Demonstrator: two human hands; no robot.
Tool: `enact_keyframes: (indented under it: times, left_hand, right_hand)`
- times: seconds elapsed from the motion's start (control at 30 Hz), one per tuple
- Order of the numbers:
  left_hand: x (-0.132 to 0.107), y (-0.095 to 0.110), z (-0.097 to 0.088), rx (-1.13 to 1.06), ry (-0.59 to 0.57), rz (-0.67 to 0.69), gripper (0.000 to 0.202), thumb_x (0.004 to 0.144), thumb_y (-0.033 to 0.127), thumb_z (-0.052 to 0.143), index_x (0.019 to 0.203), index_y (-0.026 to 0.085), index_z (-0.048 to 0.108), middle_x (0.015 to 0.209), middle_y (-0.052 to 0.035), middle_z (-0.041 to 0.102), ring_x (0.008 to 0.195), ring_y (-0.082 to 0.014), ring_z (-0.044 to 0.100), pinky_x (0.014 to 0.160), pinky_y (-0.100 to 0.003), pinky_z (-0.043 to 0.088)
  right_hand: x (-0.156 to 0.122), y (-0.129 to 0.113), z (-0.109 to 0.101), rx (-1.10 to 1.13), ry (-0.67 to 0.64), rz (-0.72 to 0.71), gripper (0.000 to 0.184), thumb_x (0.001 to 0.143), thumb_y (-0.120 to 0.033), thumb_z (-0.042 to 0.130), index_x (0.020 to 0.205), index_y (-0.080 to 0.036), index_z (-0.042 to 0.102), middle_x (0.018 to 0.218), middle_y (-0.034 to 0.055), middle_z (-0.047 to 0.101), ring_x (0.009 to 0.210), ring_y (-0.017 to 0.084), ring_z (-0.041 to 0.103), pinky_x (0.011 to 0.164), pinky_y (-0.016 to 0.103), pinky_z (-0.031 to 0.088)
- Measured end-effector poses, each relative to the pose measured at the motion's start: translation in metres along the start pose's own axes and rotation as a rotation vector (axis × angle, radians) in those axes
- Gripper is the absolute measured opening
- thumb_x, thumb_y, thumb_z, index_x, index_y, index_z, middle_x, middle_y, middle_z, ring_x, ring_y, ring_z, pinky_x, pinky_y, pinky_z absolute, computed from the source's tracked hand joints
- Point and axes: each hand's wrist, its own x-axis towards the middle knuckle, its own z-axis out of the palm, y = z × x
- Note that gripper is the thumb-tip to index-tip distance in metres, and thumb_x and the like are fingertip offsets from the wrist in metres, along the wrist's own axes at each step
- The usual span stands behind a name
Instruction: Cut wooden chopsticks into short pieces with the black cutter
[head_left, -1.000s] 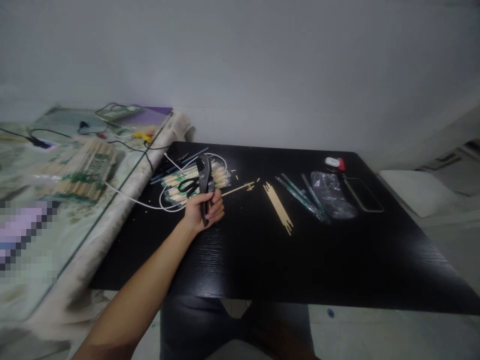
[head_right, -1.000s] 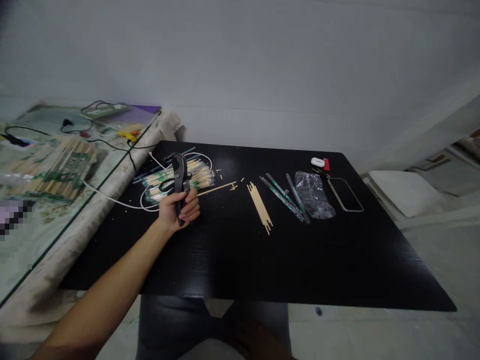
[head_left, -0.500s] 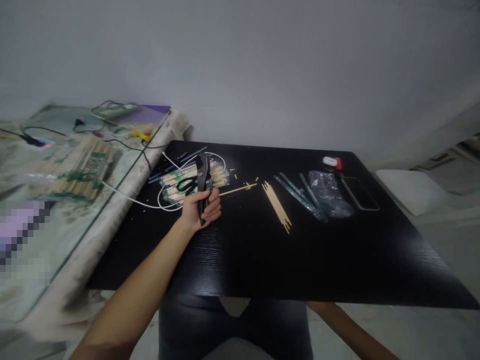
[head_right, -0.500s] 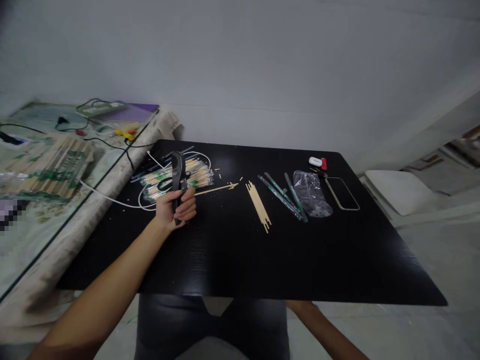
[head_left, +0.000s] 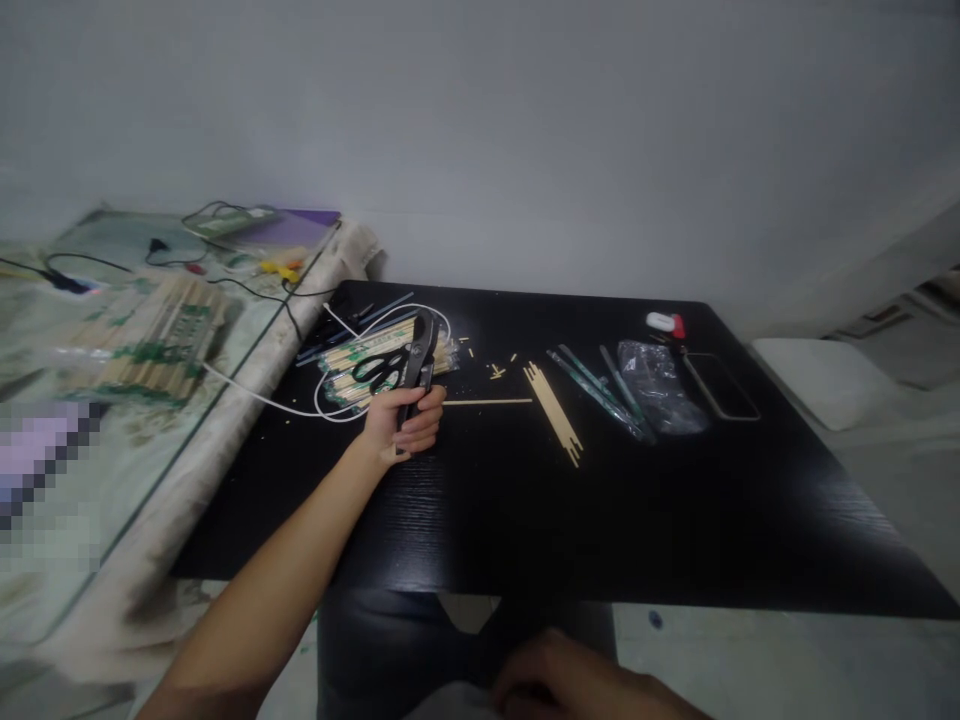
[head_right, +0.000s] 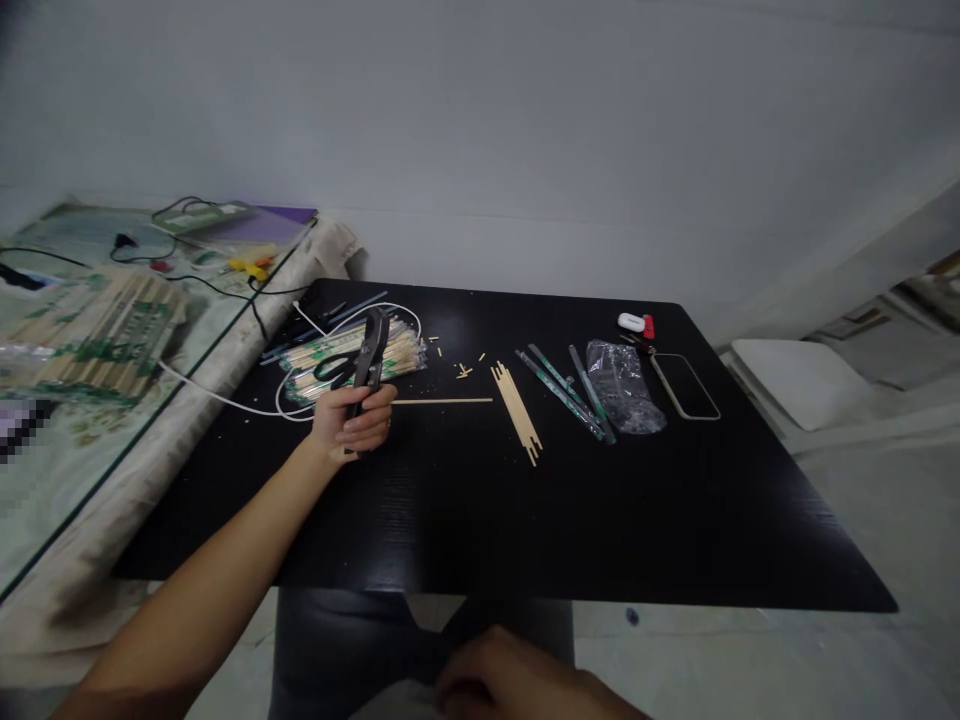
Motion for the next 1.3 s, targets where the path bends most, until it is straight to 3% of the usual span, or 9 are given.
enact_keyframes:
  times: [0.1, 0.17, 0.3, 0.33, 0.4, 0.63, 0.83, 1.07, 1.3]
  left_hand:
    - [-0.001, -0.001, -0.002, 0.006, -0.022, -0.066, 0.038, 0.082, 0.032, 0.071, 0.067, 0.022, 0.038, 0.042, 0.0075, 0.034, 0.025, -0.0032, 0.018, 0.026, -0.015, 0.017]
    - [-0.001, -0.001, -0.002, 0.021, -0.042, -0.112, 0.038, 0.083, 0.035, 0.070, 0.067, 0.021, 0.038, 0.041, 0.0066, 0.036, 0.024, -0.0034, 0.018, 0.026, -0.016, 0.016]
    - [-0.001, -0.002, -0.002, 0.054, -0.095, -0.173, 0.039, 0.084, 0.039, 0.070, 0.066, 0.021, 0.039, 0.041, 0.0055, 0.038, 0.025, -0.0036, 0.018, 0.026, -0.016, 0.017]
    - [-0.001, -0.003, -0.002, 0.058, -0.099, -0.176, 0.040, 0.083, 0.039, 0.070, 0.066, 0.021, 0.039, 0.041, 0.0054, 0.038, 0.025, -0.0038, 0.019, 0.026, -0.016, 0.018]
    - [-0.001, -0.003, -0.003, 0.058, -0.096, -0.174, 0.040, 0.083, 0.038, 0.071, 0.066, 0.021, 0.038, 0.042, 0.0051, 0.038, 0.025, -0.0041, 0.020, 0.027, -0.017, 0.019]
    - [-0.001, -0.005, -0.004, 0.062, -0.087, -0.171, 0.039, 0.084, 0.041, 0.069, 0.067, 0.021, 0.040, 0.043, 0.0049, 0.038, 0.026, -0.0046, 0.021, 0.029, -0.017, 0.021]
    - [0.000, -0.006, -0.001, 0.095, -0.109, -0.175, 0.038, 0.085, 0.044, 0.067, 0.067, 0.020, 0.044, 0.043, 0.0054, 0.038, 0.026, -0.0037, 0.021, 0.030, -0.017, 0.021]
    - [-0.001, -0.006, 0.000, 0.119, -0.108, -0.166, 0.038, 0.083, 0.045, 0.067, 0.066, 0.021, 0.042, 0.042, 0.0051, 0.037, 0.026, -0.0045, 0.021, 0.029, -0.018, 0.020]
    - [0.000, -0.007, 0.001, 0.106, -0.123, -0.153, 0.037, 0.081, 0.045, 0.070, 0.068, 0.019, 0.047, 0.043, 0.0053, 0.039, 0.027, -0.0045, 0.023, 0.030, -0.018, 0.022]
  right_hand:
    - [0.006, -0.028, -0.062, 0.325, -0.060, 0.087, 0.023, 0.089, -0.037, 0.070, 0.099, -0.020, 0.082, 0.088, 0.0036, 0.080, 0.080, 0.018, 0.074, 0.070, 0.024, 0.054]
    - [0.016, -0.030, -0.113, 0.392, 0.206, 0.146, 0.029, 0.087, -0.045, 0.072, 0.095, -0.018, 0.079, 0.084, 0.0039, 0.078, 0.076, 0.018, 0.072, 0.071, 0.027, 0.055]
    - [0.042, -0.003, -0.200, -0.050, 0.935, 0.264, 0.012, 0.087, -0.027, 0.068, 0.093, -0.018, 0.072, 0.088, 0.0052, 0.075, 0.082, 0.019, 0.070, 0.081, 0.034, 0.054]
    - [0.050, 0.005, -0.214, -0.150, 0.996, 0.300, 0.011, 0.085, -0.023, 0.068, 0.095, -0.018, 0.071, 0.094, 0.0067, 0.075, 0.087, 0.021, 0.070, 0.086, 0.037, 0.053]
    - [0.065, 0.019, -0.232, -0.294, 0.955, 0.386, 0.015, 0.084, -0.021, 0.069, 0.099, -0.016, 0.069, 0.094, 0.0087, 0.074, 0.089, 0.023, 0.070, 0.088, 0.041, 0.052]
    - [0.096, 0.037, -0.248, -0.333, 0.786, 0.487, 0.027, 0.080, -0.021, 0.075, 0.105, -0.016, 0.067, 0.085, 0.0065, 0.073, 0.080, 0.024, 0.069, 0.079, 0.044, 0.053]
    - [0.104, 0.040, -0.256, -0.285, 0.752, 0.611, 0.029, 0.076, -0.020, 0.078, 0.104, -0.014, 0.074, 0.097, 0.0122, 0.074, 0.095, 0.027, 0.069, 0.083, 0.046, 0.053]
    - [0.105, 0.031, -0.255, -0.311, 0.707, 0.608, 0.003, 0.078, -0.017, 0.073, 0.080, -0.016, 0.076, 0.076, 0.0086, 0.071, 0.081, 0.026, 0.071, 0.077, 0.044, 0.055]
    - [0.098, 0.019, -0.251, -0.425, 0.735, 0.564, 0.020, 0.089, -0.021, 0.061, 0.073, -0.016, 0.072, 0.072, 0.0102, 0.070, 0.081, 0.027, 0.071, 0.081, 0.045, 0.052]
